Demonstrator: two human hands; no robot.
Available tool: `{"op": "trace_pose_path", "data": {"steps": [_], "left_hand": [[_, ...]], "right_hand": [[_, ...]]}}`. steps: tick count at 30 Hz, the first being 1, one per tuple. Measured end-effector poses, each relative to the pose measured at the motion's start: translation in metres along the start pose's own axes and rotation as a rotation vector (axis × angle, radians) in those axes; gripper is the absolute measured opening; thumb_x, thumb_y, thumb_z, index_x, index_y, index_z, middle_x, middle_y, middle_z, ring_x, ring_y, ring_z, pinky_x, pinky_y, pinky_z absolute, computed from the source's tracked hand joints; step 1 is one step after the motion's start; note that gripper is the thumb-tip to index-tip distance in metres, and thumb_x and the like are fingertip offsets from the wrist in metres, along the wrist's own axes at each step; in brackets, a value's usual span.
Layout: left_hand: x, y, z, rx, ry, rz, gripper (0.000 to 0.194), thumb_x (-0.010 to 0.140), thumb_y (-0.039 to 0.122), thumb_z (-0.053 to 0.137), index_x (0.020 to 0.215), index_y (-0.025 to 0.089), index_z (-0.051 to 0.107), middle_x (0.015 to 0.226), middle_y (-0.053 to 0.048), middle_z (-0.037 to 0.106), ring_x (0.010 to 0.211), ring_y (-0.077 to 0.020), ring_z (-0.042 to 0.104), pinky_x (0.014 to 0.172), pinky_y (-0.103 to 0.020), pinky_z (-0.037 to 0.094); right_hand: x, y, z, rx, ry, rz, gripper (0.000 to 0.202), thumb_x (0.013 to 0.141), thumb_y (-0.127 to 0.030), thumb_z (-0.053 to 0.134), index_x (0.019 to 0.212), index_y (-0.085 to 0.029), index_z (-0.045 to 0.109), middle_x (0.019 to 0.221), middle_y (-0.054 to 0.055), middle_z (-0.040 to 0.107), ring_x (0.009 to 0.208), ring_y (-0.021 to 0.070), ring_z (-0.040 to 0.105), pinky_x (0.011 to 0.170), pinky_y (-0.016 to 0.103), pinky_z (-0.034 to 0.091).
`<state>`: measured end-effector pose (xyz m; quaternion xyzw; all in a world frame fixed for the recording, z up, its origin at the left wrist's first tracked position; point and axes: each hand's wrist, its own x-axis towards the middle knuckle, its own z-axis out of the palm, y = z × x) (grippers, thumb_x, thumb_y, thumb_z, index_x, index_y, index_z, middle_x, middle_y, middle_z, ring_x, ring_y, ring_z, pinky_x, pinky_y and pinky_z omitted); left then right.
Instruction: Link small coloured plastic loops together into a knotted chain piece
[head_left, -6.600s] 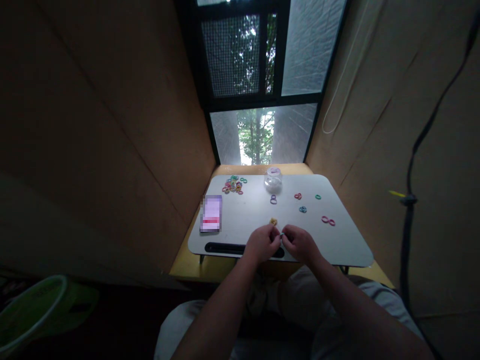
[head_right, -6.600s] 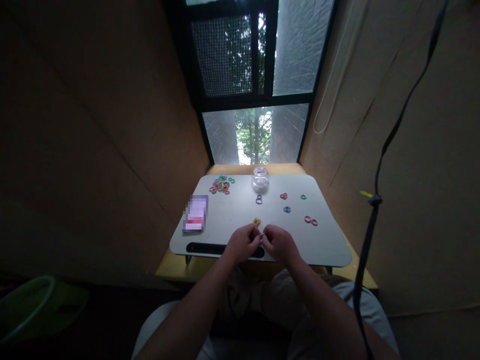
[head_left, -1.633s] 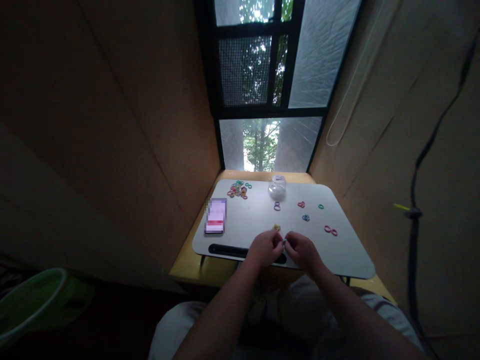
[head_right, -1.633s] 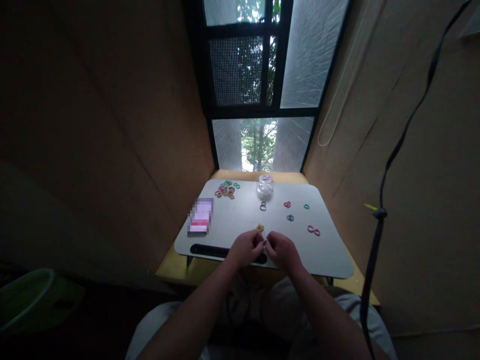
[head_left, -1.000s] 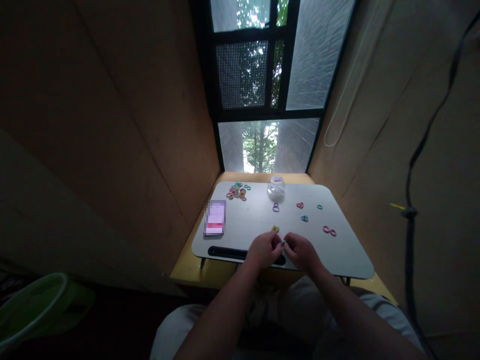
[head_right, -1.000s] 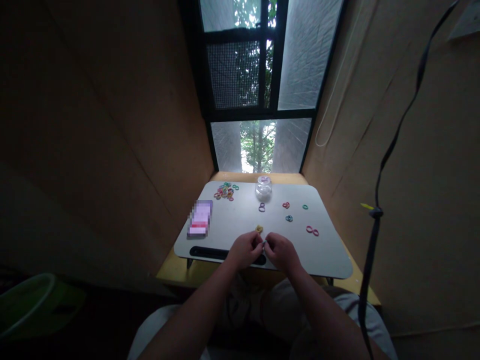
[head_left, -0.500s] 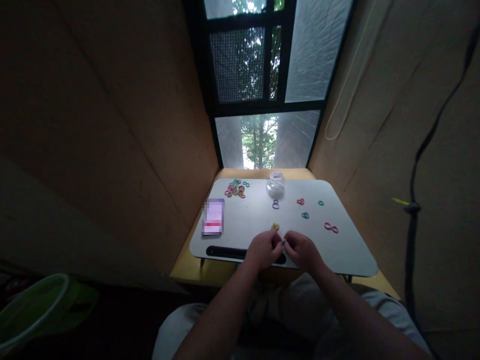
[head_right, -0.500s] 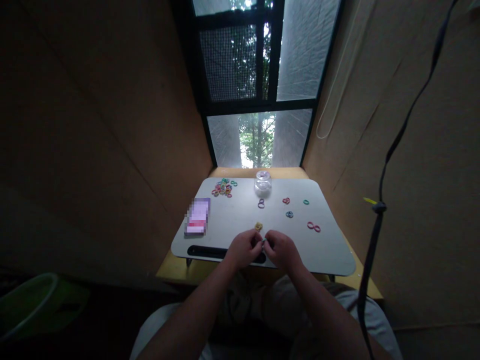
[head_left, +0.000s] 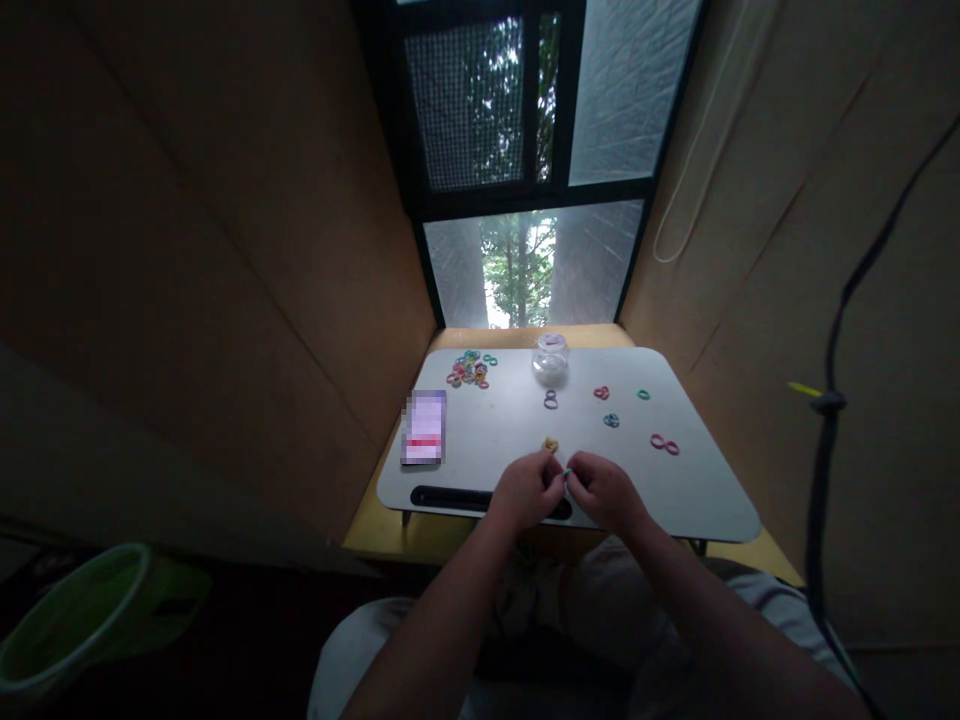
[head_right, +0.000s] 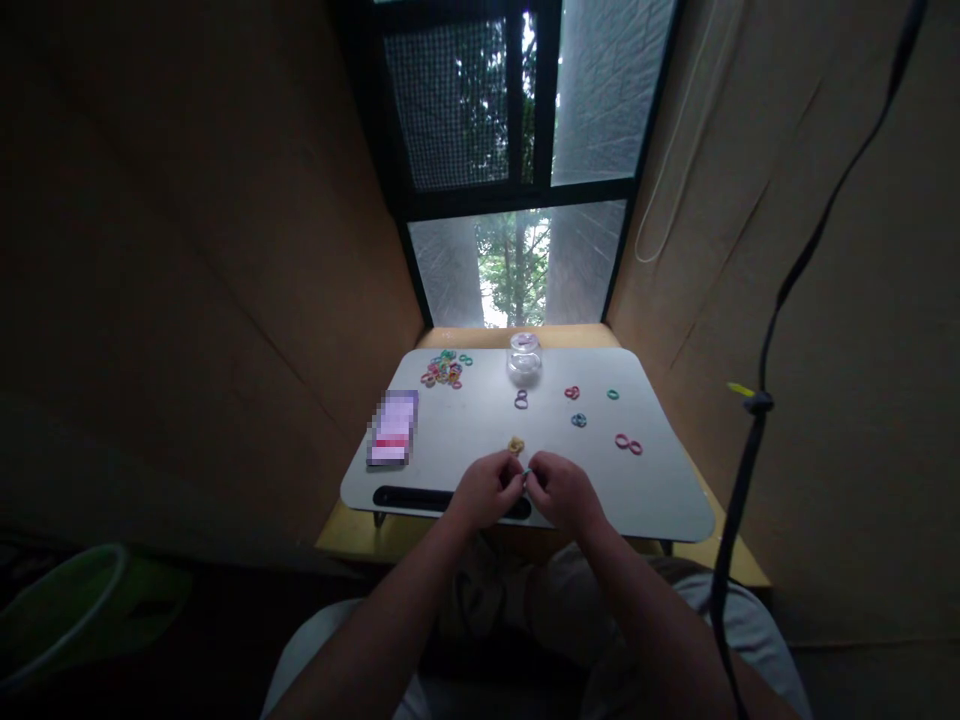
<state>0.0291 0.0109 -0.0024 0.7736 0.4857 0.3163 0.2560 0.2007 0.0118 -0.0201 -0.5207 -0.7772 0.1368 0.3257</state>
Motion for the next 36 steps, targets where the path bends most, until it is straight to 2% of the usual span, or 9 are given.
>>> {"op": "trace_pose_path", "data": {"steps": [36], "left_hand": [[-0.0015, -0.0025, 0.0024, -0.023, 0.044, 0.021, 0.006, 0.082, 0.021, 0.057, 0.080, 0.018, 0.062, 0.075, -0.002, 0.066, 0.067, -0.0143, 0.058, 0.062, -0.024, 0.040]], "right_hand": [[-0.0007, 0.0034, 0.0046, -0.038, 0.011, -0.005, 0.014, 0.082, -0.026, 0.050, 0.069, -0.021, 0.049, 0.063, -0.002, 0.052, 0.059, 0.0134, 0.047, 0.057, 0.025, 0.032]]}}
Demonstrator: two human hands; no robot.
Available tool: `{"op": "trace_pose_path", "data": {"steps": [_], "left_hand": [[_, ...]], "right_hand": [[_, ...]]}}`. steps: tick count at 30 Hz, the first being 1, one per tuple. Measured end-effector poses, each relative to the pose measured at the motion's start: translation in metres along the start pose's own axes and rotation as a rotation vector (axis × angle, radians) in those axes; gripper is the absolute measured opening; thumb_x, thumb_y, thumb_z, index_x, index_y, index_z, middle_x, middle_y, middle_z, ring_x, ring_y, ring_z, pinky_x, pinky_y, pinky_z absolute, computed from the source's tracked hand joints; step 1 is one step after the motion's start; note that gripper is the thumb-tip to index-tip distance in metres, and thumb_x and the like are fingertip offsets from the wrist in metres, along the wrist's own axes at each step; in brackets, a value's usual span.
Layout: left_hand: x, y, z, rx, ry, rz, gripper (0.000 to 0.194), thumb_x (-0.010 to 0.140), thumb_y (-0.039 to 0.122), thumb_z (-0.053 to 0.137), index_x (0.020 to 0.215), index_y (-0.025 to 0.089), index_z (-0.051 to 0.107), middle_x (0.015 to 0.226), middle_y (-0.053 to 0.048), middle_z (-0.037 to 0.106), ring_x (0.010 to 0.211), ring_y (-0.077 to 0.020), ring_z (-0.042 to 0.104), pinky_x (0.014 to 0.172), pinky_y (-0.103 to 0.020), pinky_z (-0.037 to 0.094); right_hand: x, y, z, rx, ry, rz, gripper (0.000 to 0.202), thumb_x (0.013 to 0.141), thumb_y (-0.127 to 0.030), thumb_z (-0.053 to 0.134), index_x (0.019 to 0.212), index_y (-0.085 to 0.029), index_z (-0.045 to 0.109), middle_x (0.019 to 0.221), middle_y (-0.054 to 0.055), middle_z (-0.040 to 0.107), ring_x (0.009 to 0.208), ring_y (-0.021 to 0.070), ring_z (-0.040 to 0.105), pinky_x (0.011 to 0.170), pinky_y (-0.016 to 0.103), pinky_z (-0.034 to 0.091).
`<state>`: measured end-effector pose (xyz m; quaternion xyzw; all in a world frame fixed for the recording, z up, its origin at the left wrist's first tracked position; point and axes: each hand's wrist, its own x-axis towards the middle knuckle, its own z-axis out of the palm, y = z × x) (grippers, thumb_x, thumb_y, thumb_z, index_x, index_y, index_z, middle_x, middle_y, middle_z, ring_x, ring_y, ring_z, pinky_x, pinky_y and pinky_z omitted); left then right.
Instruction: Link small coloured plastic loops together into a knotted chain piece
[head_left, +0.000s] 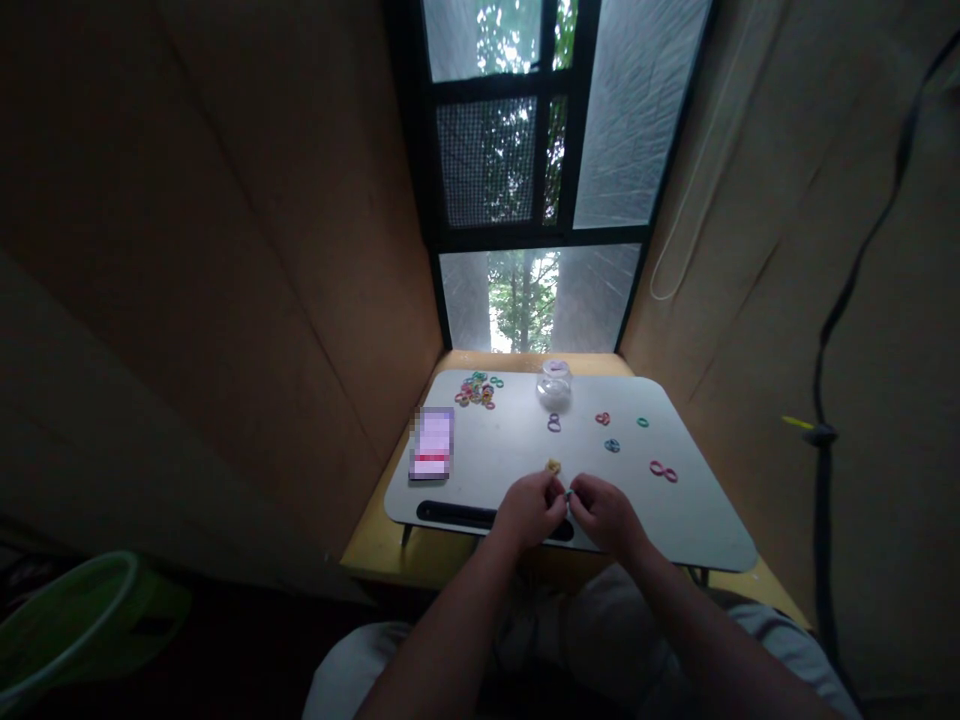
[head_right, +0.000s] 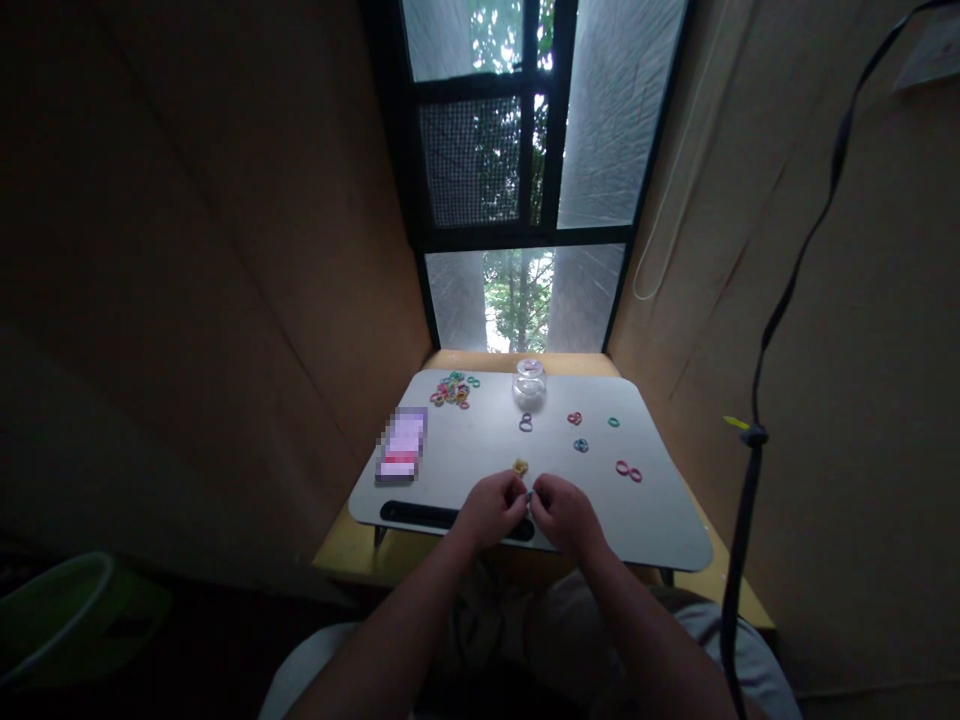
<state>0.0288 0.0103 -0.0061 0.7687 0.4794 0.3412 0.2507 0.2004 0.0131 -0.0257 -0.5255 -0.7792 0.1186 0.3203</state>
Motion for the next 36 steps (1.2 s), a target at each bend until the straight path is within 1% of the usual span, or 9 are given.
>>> {"op": "trace_pose_path", "data": {"steps": [7, 16, 22, 28, 36], "left_hand": [[0.0000, 0.0015, 0.0002, 0.032, 0.000, -0.006, 0.006, 0.082, 0.020, 0.057, 0.081, 0.018, 0.062, 0.076, -0.002, 0.066, 0.069, -0.0148, 0.059, 0.064, -0.025, 0.041], [-0.0013, 0.0013, -0.0008, 0.019, -0.011, 0.007, 0.005, 0.082, 0.021, 0.057, 0.081, 0.019, 0.062, 0.076, -0.002, 0.066, 0.069, -0.0146, 0.058, 0.063, -0.024, 0.040], [-0.0026, 0.0027, -0.0009, 0.036, -0.019, 0.004, 0.005, 0.082, 0.021, 0.056, 0.081, 0.019, 0.061, 0.077, -0.001, 0.066, 0.069, -0.0141, 0.058, 0.064, -0.024, 0.041], [-0.0040, 0.0034, -0.0008, 0.040, -0.021, -0.006, 0.006, 0.082, 0.021, 0.056, 0.082, 0.019, 0.062, 0.077, -0.001, 0.066, 0.069, -0.0142, 0.057, 0.063, -0.024, 0.040], [-0.0022, 0.0024, -0.0004, 0.040, -0.035, -0.014, 0.006, 0.082, 0.023, 0.057, 0.081, 0.019, 0.062, 0.075, 0.000, 0.065, 0.067, -0.0135, 0.055, 0.061, -0.024, 0.038]], "right_hand": [[-0.0001, -0.0009, -0.0008, 0.005, 0.015, -0.015, 0.013, 0.081, -0.025, 0.050, 0.069, -0.021, 0.050, 0.062, -0.002, 0.053, 0.058, 0.0133, 0.047, 0.056, 0.024, 0.032], [-0.0005, -0.0011, -0.0006, 0.010, 0.005, -0.013, 0.012, 0.081, -0.024, 0.049, 0.069, -0.021, 0.049, 0.063, -0.002, 0.052, 0.060, 0.0137, 0.047, 0.058, 0.024, 0.033], [-0.0016, -0.0033, -0.0026, 0.028, 0.025, -0.011, 0.010, 0.081, -0.024, 0.049, 0.071, -0.021, 0.049, 0.067, -0.001, 0.052, 0.061, 0.0138, 0.048, 0.058, 0.024, 0.035], [-0.0027, -0.0050, -0.0039, 0.021, 0.020, -0.019, 0.012, 0.080, -0.023, 0.050, 0.069, -0.021, 0.049, 0.066, -0.001, 0.052, 0.061, 0.0135, 0.047, 0.059, 0.025, 0.034], [-0.0023, -0.0016, -0.0028, 0.030, -0.002, -0.011, 0.011, 0.080, -0.023, 0.051, 0.069, -0.021, 0.048, 0.066, -0.002, 0.050, 0.061, 0.0129, 0.045, 0.058, 0.024, 0.032]]}}
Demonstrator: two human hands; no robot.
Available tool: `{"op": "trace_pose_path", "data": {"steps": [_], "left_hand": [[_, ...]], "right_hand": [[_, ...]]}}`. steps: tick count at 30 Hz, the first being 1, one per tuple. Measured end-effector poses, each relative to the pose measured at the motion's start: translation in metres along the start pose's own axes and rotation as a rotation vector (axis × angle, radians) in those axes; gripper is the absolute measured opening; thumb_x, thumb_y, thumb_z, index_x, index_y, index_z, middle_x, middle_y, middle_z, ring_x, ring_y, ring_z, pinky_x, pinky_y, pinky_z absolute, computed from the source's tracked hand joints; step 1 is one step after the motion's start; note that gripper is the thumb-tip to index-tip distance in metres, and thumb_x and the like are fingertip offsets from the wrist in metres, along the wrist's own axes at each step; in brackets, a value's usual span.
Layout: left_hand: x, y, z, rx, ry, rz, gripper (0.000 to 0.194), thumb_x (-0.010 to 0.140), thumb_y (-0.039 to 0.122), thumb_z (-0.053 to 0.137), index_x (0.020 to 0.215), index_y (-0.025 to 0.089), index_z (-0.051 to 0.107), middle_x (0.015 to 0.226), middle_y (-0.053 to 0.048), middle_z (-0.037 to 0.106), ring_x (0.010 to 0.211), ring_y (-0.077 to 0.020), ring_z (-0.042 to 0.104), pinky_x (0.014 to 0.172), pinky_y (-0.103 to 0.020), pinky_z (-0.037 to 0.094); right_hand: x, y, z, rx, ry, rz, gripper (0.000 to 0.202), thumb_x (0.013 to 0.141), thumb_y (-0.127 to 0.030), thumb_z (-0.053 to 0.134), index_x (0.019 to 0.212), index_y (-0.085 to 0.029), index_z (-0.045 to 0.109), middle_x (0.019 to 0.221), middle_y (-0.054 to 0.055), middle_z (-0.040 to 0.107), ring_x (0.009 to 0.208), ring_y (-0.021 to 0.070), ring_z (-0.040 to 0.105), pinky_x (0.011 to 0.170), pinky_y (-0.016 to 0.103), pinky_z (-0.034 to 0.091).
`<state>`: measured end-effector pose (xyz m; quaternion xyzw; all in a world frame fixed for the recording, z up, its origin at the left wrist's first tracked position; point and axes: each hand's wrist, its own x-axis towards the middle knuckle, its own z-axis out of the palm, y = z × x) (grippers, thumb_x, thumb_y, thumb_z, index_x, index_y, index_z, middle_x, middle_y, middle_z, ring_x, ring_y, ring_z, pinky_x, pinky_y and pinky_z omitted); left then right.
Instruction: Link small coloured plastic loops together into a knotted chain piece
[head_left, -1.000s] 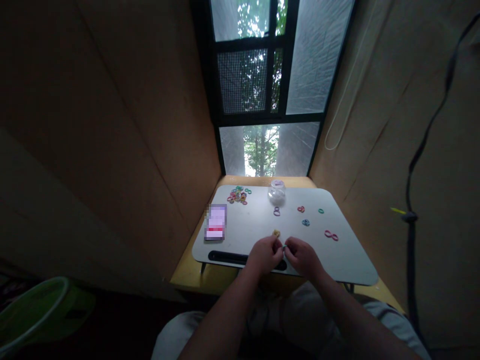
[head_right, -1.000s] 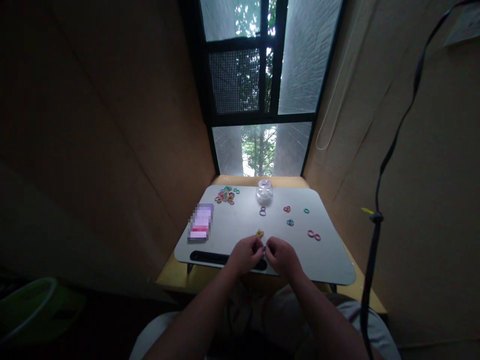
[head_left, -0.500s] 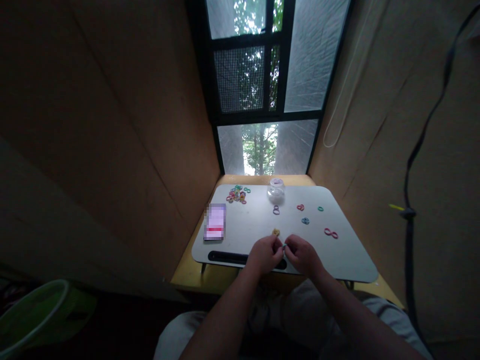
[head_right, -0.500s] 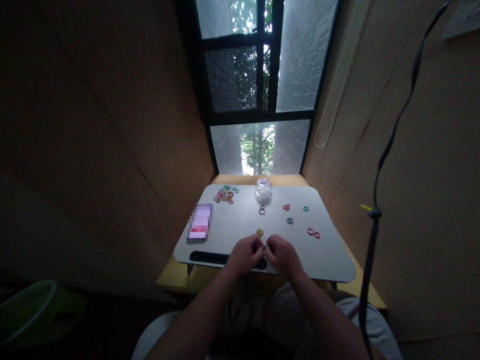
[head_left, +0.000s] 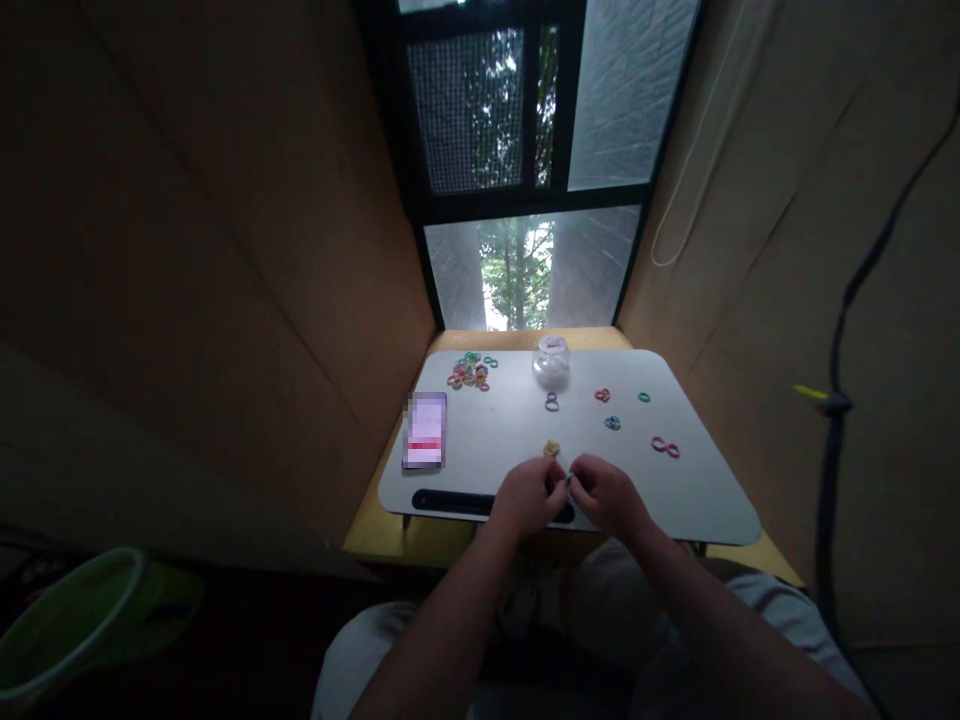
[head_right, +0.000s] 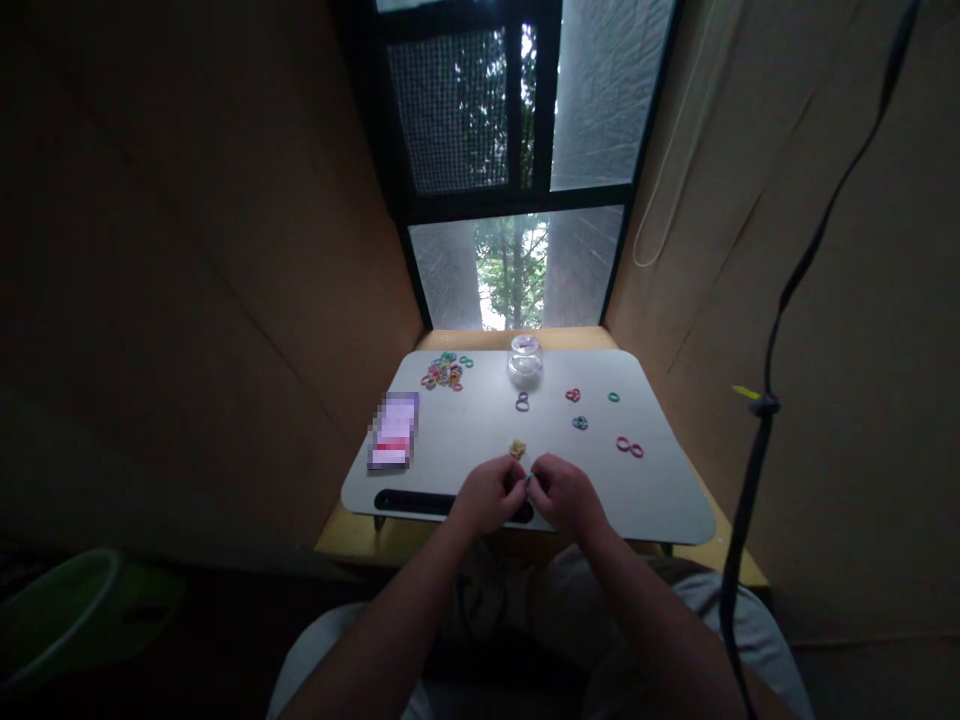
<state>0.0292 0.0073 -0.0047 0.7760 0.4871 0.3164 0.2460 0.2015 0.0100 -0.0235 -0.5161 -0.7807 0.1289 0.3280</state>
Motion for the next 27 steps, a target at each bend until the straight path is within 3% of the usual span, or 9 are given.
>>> {"op": "trace_pose_path", "data": {"steps": [27], "left_hand": [[0.0013, 0.0009, -0.0006, -0.012, 0.014, 0.006, 0.006, 0.082, 0.022, 0.058, 0.079, 0.018, 0.061, 0.074, -0.002, 0.064, 0.066, -0.0138, 0.055, 0.061, -0.024, 0.038]], "right_hand": [[0.0026, -0.0031, -0.0019, 0.008, 0.018, 0.003, 0.011, 0.079, -0.022, 0.050, 0.068, -0.021, 0.049, 0.064, -0.002, 0.051, 0.060, 0.0134, 0.047, 0.059, 0.025, 0.033]]}}
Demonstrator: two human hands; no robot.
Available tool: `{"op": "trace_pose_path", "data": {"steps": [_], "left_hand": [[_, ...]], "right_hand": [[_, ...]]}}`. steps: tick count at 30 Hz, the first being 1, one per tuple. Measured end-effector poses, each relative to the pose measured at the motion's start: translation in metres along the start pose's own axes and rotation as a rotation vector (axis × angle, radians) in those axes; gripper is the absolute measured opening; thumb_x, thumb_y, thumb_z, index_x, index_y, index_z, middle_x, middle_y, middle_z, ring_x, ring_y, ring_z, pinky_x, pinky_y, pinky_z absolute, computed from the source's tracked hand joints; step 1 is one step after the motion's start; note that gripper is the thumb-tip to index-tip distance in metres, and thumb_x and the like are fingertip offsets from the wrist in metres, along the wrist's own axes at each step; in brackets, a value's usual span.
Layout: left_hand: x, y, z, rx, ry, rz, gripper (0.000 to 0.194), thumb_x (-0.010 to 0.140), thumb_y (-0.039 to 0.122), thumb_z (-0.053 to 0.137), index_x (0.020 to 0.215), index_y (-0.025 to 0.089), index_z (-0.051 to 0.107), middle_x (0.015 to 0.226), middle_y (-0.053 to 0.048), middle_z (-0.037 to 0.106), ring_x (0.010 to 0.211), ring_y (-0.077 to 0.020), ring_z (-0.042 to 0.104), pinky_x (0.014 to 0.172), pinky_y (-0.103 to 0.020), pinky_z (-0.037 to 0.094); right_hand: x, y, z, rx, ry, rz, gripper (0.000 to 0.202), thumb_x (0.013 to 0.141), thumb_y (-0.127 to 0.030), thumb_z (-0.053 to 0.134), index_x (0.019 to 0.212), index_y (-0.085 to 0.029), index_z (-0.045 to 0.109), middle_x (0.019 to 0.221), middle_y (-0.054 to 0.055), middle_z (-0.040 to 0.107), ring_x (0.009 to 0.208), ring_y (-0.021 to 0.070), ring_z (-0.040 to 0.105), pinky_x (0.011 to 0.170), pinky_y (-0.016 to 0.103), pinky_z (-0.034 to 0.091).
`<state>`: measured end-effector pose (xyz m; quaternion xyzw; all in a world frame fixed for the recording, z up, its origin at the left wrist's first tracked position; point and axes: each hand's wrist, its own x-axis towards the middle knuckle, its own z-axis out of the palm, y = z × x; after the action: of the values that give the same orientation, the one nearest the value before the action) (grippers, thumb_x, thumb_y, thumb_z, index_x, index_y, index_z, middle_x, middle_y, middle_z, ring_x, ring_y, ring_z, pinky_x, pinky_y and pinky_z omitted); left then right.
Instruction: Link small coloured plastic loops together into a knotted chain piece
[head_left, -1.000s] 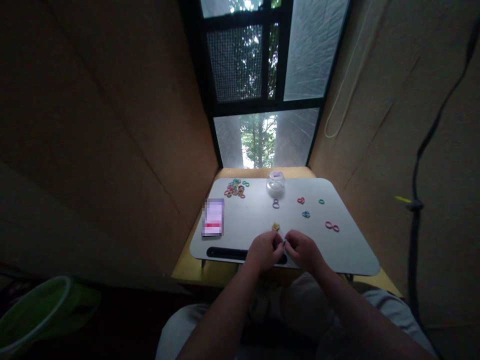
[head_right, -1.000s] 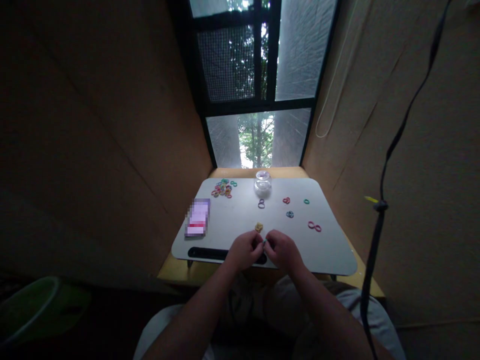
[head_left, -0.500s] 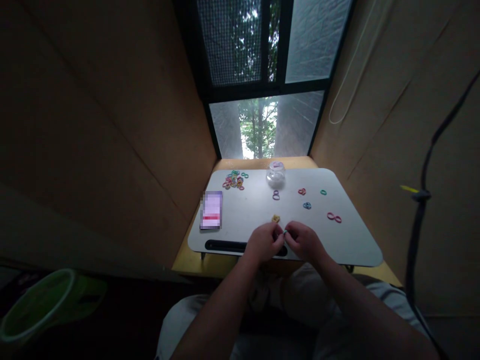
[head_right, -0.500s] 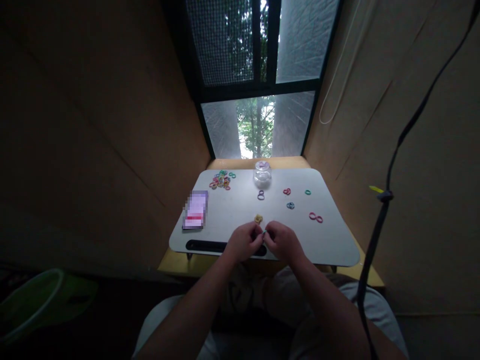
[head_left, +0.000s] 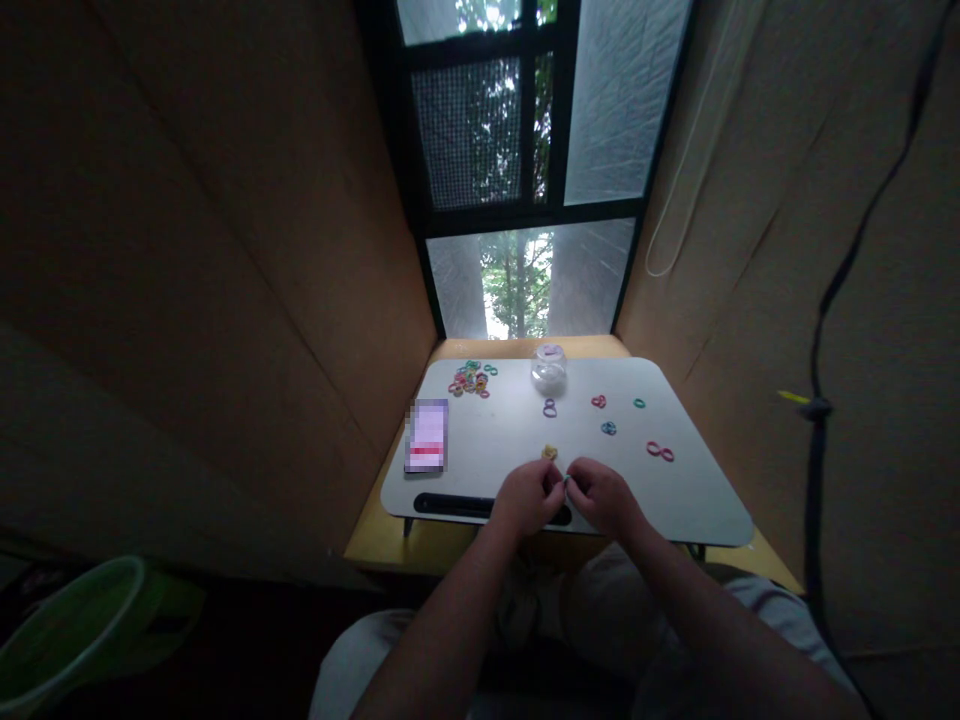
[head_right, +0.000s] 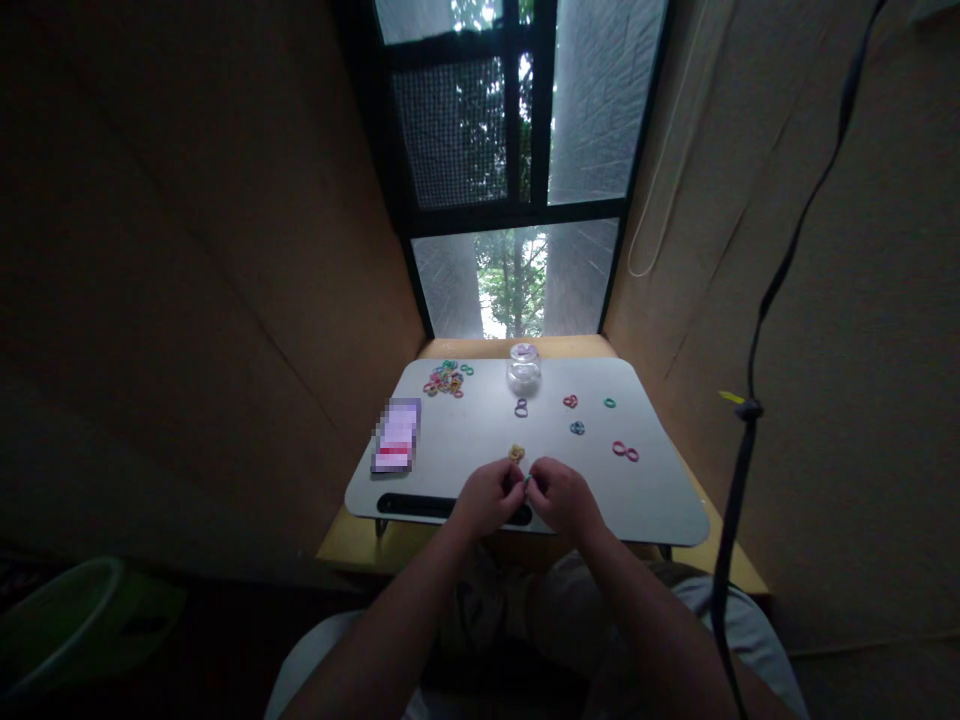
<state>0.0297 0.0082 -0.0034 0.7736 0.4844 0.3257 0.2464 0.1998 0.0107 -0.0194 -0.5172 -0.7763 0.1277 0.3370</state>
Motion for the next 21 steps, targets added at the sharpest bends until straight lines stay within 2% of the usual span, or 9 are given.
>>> {"op": "trace_pose_path", "data": {"steps": [21], "left_hand": [[-0.0004, -0.0012, 0.0006, 0.013, 0.015, 0.011, 0.007, 0.083, 0.023, 0.057, 0.079, 0.018, 0.061, 0.075, -0.002, 0.065, 0.068, -0.0148, 0.057, 0.063, -0.025, 0.039]], "right_hand": [[-0.0005, 0.0012, 0.0015, -0.043, -0.010, -0.003, 0.013, 0.082, -0.024, 0.049, 0.069, -0.021, 0.049, 0.065, -0.002, 0.051, 0.061, 0.0133, 0.047, 0.059, 0.024, 0.034]]}}
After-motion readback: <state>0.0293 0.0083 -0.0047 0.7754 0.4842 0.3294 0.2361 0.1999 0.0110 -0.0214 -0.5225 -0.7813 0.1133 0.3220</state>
